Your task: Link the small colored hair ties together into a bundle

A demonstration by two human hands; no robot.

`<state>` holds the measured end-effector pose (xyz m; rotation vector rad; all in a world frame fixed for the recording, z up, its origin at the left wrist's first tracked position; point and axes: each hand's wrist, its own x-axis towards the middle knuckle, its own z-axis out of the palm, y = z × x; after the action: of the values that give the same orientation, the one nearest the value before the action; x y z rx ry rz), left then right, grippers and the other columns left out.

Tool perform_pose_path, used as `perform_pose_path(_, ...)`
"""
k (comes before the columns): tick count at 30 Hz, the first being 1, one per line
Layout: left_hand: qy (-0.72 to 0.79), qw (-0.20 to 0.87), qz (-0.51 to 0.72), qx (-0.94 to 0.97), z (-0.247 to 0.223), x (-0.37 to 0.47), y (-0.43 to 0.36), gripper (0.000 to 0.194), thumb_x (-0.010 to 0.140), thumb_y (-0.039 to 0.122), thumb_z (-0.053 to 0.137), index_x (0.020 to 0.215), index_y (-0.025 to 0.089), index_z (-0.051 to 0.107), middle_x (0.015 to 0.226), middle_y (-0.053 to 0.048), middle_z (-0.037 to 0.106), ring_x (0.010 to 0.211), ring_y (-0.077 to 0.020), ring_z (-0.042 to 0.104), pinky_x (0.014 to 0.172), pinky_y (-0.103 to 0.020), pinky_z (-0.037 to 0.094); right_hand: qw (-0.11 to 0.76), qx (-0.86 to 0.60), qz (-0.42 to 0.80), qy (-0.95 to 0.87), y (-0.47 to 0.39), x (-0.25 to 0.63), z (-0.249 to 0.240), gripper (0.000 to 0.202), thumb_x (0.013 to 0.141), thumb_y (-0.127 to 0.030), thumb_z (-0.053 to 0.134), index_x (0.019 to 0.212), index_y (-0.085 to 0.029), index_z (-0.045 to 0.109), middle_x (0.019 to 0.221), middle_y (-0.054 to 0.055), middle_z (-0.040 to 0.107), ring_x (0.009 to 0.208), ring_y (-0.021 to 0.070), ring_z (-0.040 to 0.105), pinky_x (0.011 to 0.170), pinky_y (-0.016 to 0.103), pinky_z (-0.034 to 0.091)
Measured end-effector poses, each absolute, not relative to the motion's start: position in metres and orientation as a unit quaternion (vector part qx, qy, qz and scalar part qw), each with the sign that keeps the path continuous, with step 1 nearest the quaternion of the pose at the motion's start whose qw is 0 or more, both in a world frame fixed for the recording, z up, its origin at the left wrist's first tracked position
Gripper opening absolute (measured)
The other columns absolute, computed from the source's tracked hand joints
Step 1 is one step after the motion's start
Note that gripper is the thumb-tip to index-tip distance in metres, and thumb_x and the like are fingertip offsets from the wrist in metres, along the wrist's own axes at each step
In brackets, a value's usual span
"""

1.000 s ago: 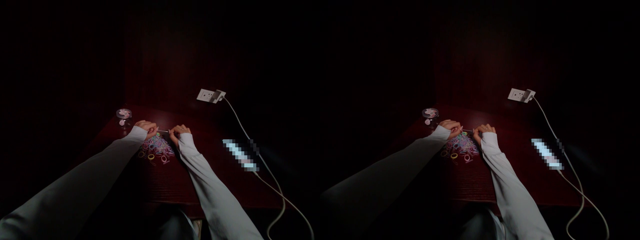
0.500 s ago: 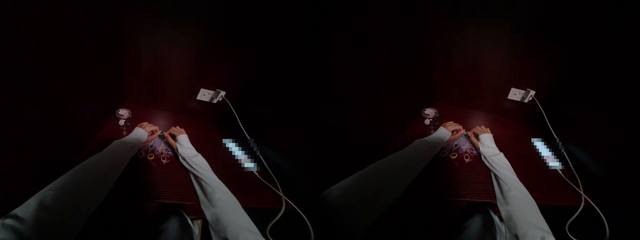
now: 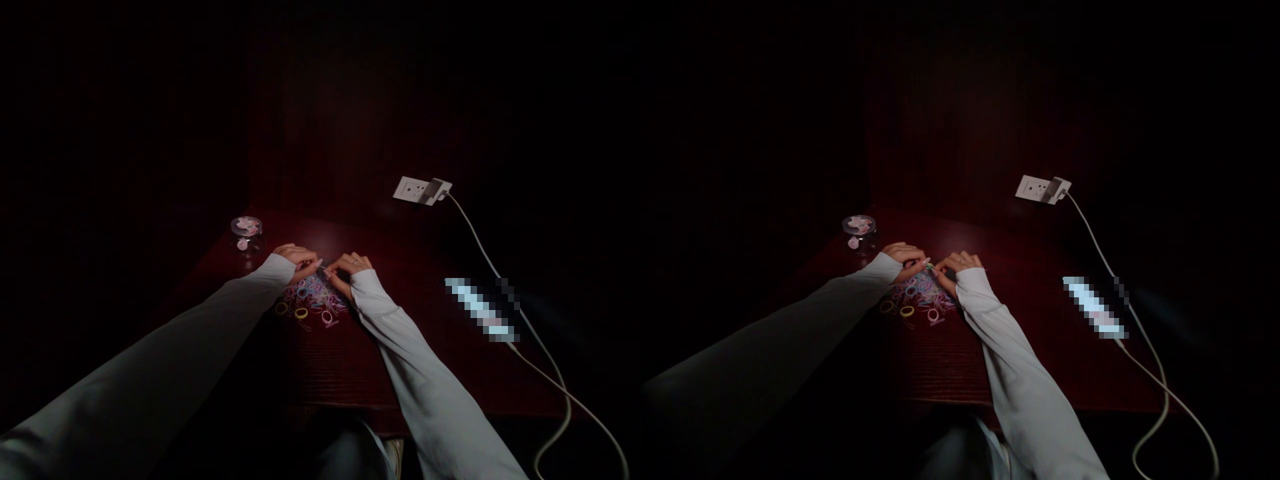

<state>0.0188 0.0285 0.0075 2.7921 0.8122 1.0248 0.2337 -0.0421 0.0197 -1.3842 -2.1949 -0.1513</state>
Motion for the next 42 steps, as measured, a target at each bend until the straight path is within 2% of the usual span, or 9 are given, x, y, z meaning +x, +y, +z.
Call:
perform_pose_path(7, 0.268, 0.035, 0.328, 0.905, 0.0083, 0.0186, 0.0275, 0.036, 0.100, 0.037, 0.048, 0.071, 0.020, 0.060, 0.061, 0.003, 0.058, 0.062, -0.0124, 0.053, 0.069, -0.026, 0.035, 0.280, -0.507, -0.042, -0.814, -0.0466, 0.2333, 0.0241, 0.018, 0.098, -0.040, 0.065, 0.091, -0.027, 0.076, 0.084, 0.001, 0.070, 0.085, 0.0204, 0.057, 0.084, 0.033, 0.034)
perform_pose_path(18, 0.276, 0.030, 0.330, 0.902, 0.0100, 0.0175, 0.0255, 0.035, 0.101, 0.037, 0.048, 0.074, 0.020, 0.062, 0.063, 0.003, 0.060, 0.062, -0.0125, 0.052, 0.070, -0.027, 0.035, 0.285, -0.503, -0.059, -0.814, -0.0407, 0.2361, 0.0163, 0.028, 0.102, -0.044, 0.058, 0.089, -0.027, 0.076, 0.084, 0.002, 0.070, 0.083, 0.0202, 0.055, 0.084, 0.034, 0.035)
perform_pose_path(28, 0.312, 0.046, 0.326, 0.891, 0.0116, 0.0176, 0.0247, 0.023, 0.100, 0.034, 0.050, 0.098, 0.022, 0.069, 0.070, 0.003, 0.064, 0.065, -0.0139, 0.056, 0.074, -0.027, 0.039, 0.278, -0.521, -0.068, -0.804, -0.0389, 0.2380, 0.0161, 0.031, 0.102, -0.046, 0.056, 0.090, -0.028, 0.078, 0.086, 0.003, 0.070, 0.085, 0.0221, 0.056, 0.084, 0.035, 0.037)
perform_pose_path(42, 0.292, 0.043, 0.339, 0.893, 0.0104, 0.0175, 0.0252, 0.022, 0.098, 0.034, 0.053, 0.088, 0.021, 0.068, 0.067, 0.004, 0.063, 0.063, -0.0125, 0.056, 0.074, -0.027, 0.040, 0.270, -0.520, -0.070, -0.807, -0.0381, 0.2377, 0.0158, 0.033, 0.103, -0.048, 0.054, 0.091, -0.028, 0.079, 0.086, 0.004, 0.071, 0.084, 0.0220, 0.055, 0.084, 0.036, 0.035)
